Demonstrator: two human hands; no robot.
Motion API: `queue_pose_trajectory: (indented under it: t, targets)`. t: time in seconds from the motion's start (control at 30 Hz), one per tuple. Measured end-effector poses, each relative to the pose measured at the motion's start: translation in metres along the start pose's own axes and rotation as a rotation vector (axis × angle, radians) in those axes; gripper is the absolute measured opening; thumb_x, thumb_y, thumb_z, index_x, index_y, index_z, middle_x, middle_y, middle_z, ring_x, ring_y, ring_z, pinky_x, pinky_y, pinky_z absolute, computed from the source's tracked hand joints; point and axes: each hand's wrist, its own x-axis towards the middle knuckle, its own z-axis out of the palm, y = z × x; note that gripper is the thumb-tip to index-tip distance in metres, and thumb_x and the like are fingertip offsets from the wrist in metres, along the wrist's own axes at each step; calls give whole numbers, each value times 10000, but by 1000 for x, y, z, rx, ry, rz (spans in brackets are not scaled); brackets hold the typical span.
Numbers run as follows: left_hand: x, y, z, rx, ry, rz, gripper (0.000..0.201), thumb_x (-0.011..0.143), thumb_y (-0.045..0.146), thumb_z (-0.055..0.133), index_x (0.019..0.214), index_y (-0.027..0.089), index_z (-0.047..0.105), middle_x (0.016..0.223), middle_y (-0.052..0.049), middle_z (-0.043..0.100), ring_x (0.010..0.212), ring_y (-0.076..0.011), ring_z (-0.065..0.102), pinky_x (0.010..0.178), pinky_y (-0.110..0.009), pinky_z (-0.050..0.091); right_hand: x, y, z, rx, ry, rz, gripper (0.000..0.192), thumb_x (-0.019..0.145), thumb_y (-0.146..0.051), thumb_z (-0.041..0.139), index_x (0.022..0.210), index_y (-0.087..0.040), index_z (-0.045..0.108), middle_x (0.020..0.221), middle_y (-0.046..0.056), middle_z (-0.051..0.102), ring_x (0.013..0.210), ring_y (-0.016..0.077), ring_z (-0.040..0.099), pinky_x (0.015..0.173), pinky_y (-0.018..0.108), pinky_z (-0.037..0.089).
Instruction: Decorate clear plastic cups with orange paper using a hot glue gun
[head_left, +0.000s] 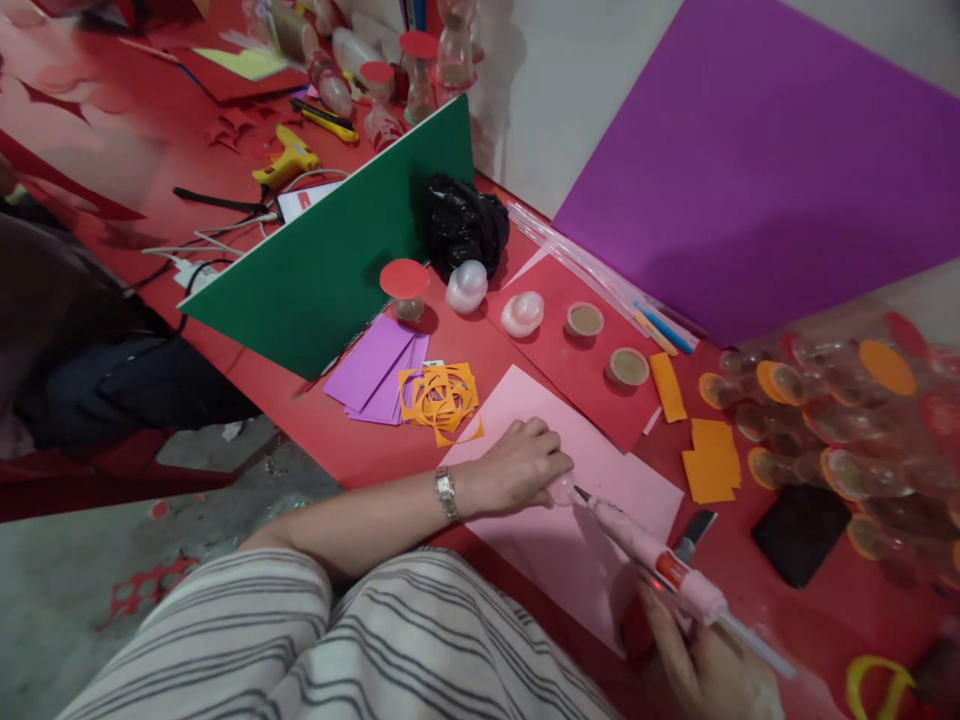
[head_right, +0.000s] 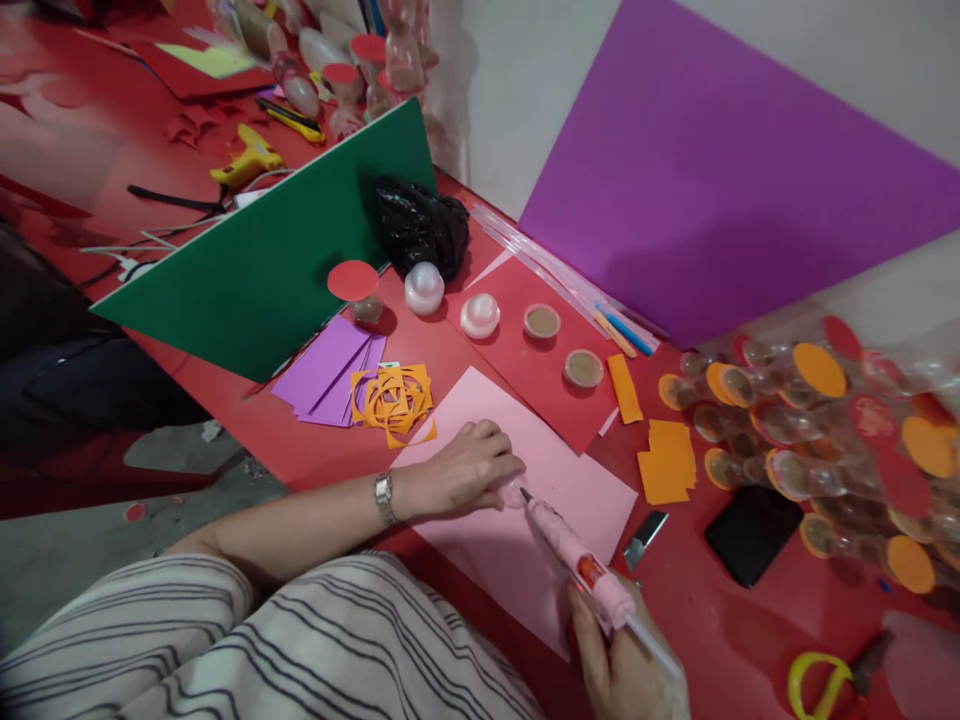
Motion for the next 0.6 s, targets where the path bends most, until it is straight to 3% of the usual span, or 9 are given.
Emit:
queue_pose_trajectory:
  t: [0.1,0.2,0.3,0.43,0.6]
  targets:
    - [0,0,1,6,-3,2,415,833,389,808,1142,162,652,1111,-113,657,1053,-277,498,873,-390,387,3,-1,-1,-43,6,-89,482,1038,-475,397,884,-165,732,582,45,621,481,168,608,448,240,433]
    - [0,0,1,9,3,6,412,841,398,800,1146,167,646,1117,-112,656,1055,-278,499,871,-385,382,9,-1,-5,-92,32,-79,492,1052,-443,358,858,-168,717,592,43,625,461,161,586,444,244,422]
    - [0,0,0,16,-1,7,409,843,396,798,1147,169,645,1133,-109,656,1056,-276,499,866,-377,377,14,0,-8,-120,10,-196,543,1049,-501,339,828,-180,717,498,5,538,359,155,464,382,274,347]
    - [0,-1,1,19,9,13,409,837,391,805,1139,166,645,1108,-107,660,1049,-274,496,863,-379,373,15,-2,-9,-140,80,-122,584,1067,-472,266,844,-168,712,521,23,556,403,171,511,424,277,386]
    - [0,-1,2,22,28,25,402,836,385,805,1127,158,646,1095,-111,655,1036,-273,492,845,-382,374,14,-7,-8,-90,89,-137,570,1050,-526,319,837,-173,712,488,2,517,371,157,472,403,275,365]
